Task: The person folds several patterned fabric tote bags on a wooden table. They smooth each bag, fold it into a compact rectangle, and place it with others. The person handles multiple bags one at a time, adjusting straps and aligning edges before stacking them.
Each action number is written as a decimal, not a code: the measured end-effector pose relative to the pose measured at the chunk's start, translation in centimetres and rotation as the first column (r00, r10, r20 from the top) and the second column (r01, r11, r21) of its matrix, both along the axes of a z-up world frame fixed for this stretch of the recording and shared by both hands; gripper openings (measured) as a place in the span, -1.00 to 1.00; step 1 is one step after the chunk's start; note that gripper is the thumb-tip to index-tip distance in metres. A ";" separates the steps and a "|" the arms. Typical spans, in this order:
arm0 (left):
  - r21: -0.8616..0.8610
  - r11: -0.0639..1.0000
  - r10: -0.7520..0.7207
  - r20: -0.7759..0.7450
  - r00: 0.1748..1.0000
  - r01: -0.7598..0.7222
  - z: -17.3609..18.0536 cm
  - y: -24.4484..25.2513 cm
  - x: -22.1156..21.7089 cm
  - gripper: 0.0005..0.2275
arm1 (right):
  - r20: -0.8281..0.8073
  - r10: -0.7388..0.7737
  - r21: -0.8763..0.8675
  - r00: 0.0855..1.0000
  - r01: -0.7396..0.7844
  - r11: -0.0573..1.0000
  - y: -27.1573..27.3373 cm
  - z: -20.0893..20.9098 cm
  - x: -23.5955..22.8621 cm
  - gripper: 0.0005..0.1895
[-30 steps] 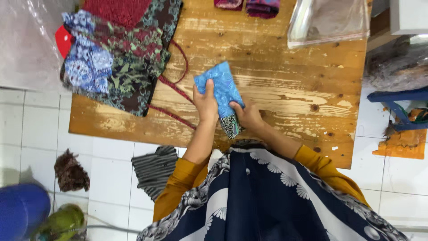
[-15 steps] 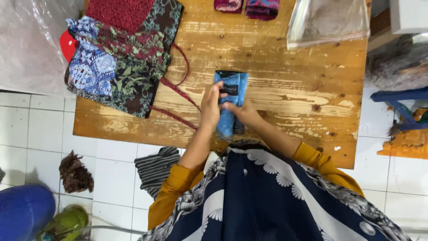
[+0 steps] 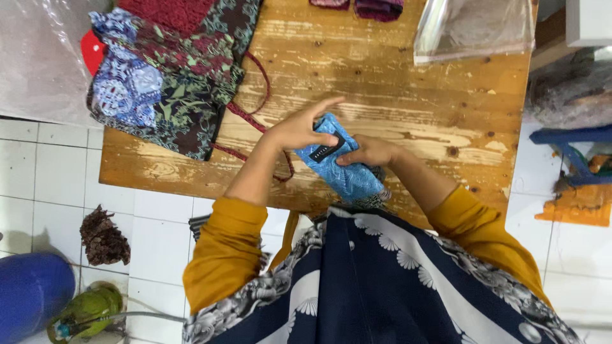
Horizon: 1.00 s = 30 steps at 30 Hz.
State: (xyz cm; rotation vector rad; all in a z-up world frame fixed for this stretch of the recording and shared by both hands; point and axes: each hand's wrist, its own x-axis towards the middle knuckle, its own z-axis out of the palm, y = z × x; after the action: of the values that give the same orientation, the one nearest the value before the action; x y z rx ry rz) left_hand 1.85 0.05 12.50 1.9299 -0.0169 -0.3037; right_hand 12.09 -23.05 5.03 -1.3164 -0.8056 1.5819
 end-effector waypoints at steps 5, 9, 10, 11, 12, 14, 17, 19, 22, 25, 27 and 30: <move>-0.116 0.964 0.251 0.112 0.962 -0.238 -3.2 -0.6 -1.0 -0.56 | 0.447 -0.180 0.152 0.876 0.124 0.981 -1.9 1.9 1.1 -0.27; -0.251 0.878 0.446 0.117 0.887 -0.408 -9.8 -1.1 -2.0 -0.67 | 0.633 -0.230 0.101 0.739 0.215 0.971 -4.0 2.6 2.0 -0.13; -0.269 0.862 0.478 0.150 0.865 -0.430 -11.6 -1.3 -2.1 -0.70 | 0.657 -0.198 0.049 0.727 0.221 0.974 -3.9 2.4 2.6 -0.19; -0.194 0.872 0.480 0.160 0.863 -0.449 -13.3 -1.6 -2.4 -0.72 | 0.676 -0.166 -0.007 0.718 0.231 0.973 -3.7 2.1 2.7 -0.25; -0.117 0.877 0.480 0.172 0.860 -0.466 -14.8 -1.9 -2.7 -0.74 | 0.693 -0.132 -0.062 0.709 0.242 0.968 -3.4 1.7 2.9 -0.30; -0.001 0.886 0.456 0.180 0.871 -0.464 -17.1 -2.3 -3.1 -0.76 | 0.771 0.052 -0.222 0.635 0.191 0.956 -2.3 0.8 3.3 -0.35; 0.097 0.909 0.388 0.153 0.909 -0.405 -18.1 -1.8 -2.7 -0.72 | 0.967 0.116 -0.151 0.226 0.149 0.977 -1.2 -0.4 3.6 -0.44; 0.138 0.927 0.337 0.103 0.936 -0.349 -17.3 -1.0 -2.8 -0.68 | 0.975 0.169 -0.186 0.142 0.123 0.975 -1.1 -1.3 3.3 -0.45; 0.190 0.925 0.347 -0.073 0.935 -0.328 -15.0 -0.1 -2.5 -0.65 | 0.839 0.393 -0.448 0.376 0.069 0.891 -1.5 -2.8 3.9 -0.52; 0.287 0.935 0.226 -0.029 0.974 -0.208 -12.7 -0.7 -1.7 -0.63 | 0.804 0.417 -0.446 0.424 -0.033 0.894 -2.3 -4.6 4.6 -0.57; 0.555 0.816 0.152 0.067 0.986 -0.163 -11.4 -1.0 -1.1 -0.66 | 0.885 0.209 -0.221 0.415 -0.020 0.975 -2.5 -5.7 4.4 -0.58; 0.715 0.697 -0.005 0.068 0.998 -0.045 -10.3 -1.1 -0.5 -0.73 | 0.949 0.145 -0.141 0.281 -0.036 0.989 -2.9 -6.6 3.2 -0.65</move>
State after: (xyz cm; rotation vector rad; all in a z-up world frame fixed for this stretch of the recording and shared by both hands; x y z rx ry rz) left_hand 1.33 -1.10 2.19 2.7298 0.0957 -0.2484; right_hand 15.25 -25.94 -1.60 -2.3861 -1.5605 0.6892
